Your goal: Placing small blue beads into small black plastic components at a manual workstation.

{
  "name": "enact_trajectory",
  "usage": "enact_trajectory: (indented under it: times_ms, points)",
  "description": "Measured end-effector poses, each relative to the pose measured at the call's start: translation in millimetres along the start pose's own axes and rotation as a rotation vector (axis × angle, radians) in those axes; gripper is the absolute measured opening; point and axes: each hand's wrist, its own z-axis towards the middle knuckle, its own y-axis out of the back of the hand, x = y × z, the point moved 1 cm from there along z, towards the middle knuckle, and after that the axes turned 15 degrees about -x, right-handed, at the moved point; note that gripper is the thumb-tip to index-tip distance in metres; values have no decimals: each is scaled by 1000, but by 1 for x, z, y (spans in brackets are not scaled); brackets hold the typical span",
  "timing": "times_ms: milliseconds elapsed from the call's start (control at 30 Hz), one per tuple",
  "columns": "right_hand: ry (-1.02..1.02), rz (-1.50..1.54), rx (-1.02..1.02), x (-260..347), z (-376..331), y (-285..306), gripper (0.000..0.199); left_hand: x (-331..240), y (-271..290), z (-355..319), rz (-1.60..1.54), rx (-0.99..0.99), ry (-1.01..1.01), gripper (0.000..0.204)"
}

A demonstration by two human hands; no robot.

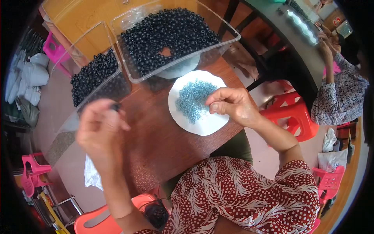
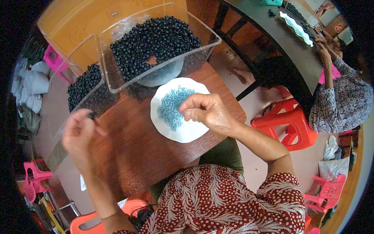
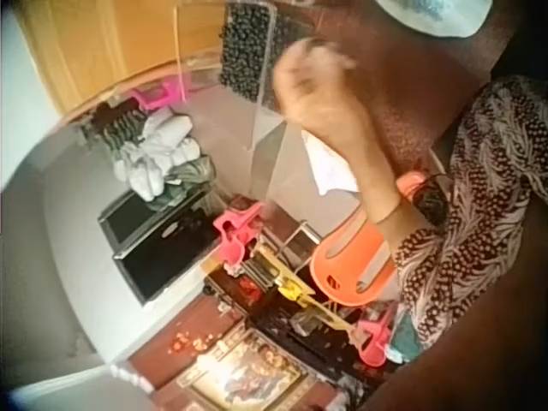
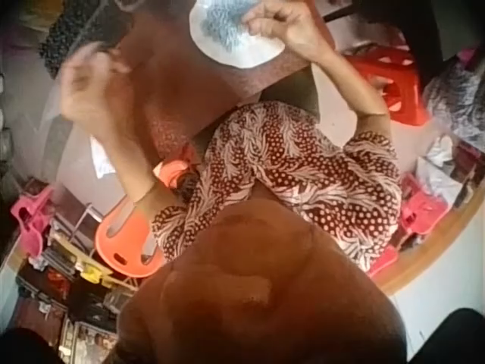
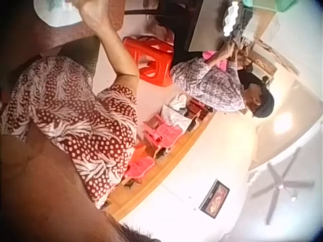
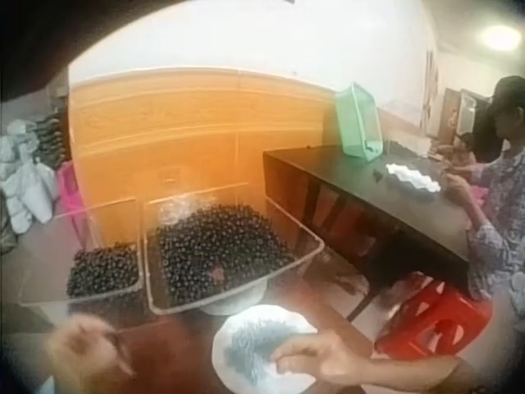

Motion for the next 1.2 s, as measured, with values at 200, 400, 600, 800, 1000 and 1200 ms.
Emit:
enact_trajectory:
  times_ms: [200, 400, 600, 800, 1000, 1200]
  points:
    - [5, -143, -43, 1, 15, 9, 11, 24, 25, 121, 416, -60, -375, 28]
    - [94, -299, -11, 2, 39, 6, 12, 12, -10, 64, 639, -202, -776, 41]
    - [363, -536, 17, -1, 39, 10, 11, 42, -45, -22, 614, 270, -189, 24]
    - [586, -545, -40, 73, 87, -4, 11, 93, -50, -89, 241, 360, 167, 19]
    - [687, -838, 231, 49, 207, -27, 10, 104, -63, -90, 121, 378, 47, 14]
    - [796, -1331, 483, 4, 268, -59, 9, 115, -57, -77, 87, 275, -32, 10]
